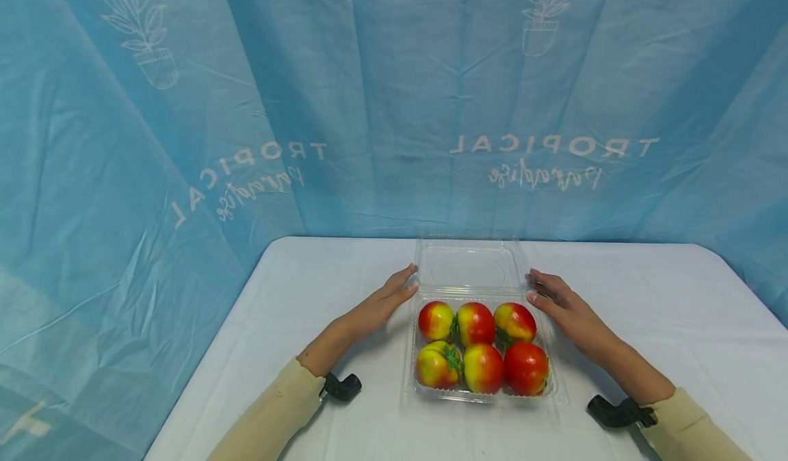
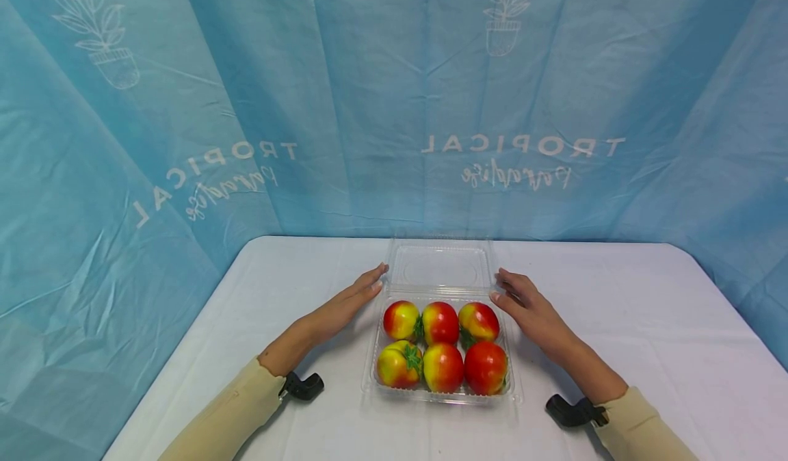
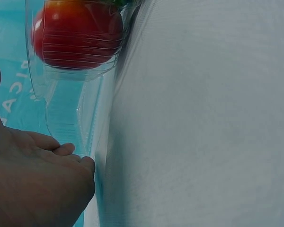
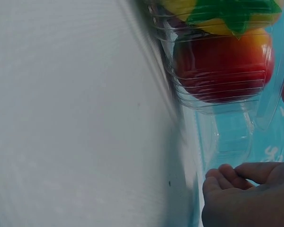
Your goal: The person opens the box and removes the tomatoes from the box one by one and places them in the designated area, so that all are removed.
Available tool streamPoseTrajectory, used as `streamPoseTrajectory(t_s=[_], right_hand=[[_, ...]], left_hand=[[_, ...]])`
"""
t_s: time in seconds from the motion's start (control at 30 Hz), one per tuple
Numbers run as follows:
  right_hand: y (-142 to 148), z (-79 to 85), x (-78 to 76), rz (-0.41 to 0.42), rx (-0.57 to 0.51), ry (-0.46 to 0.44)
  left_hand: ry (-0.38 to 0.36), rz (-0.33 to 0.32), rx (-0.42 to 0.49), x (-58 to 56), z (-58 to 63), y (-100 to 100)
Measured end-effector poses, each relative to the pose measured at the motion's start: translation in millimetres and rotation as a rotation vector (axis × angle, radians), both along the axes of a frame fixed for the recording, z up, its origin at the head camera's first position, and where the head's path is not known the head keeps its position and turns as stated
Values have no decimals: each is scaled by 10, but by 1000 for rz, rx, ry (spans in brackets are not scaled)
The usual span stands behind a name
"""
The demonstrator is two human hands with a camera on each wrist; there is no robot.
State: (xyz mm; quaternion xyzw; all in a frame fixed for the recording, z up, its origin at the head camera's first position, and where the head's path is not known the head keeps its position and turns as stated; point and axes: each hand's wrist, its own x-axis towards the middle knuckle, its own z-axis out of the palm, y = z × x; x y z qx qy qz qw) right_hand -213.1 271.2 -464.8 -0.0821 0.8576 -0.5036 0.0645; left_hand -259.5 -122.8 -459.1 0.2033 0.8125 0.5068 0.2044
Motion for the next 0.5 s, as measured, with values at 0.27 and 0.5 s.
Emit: streamPoseTrajectory(t_s=[0.27, 0.5], right_hand=[[-3, -16, -13, 0, 11, -4], [-7, -18, 2, 2, 1, 4]], left_hand=[[12, -7, 3, 1, -24, -20], [-7, -15, -1, 0, -37, -44]])
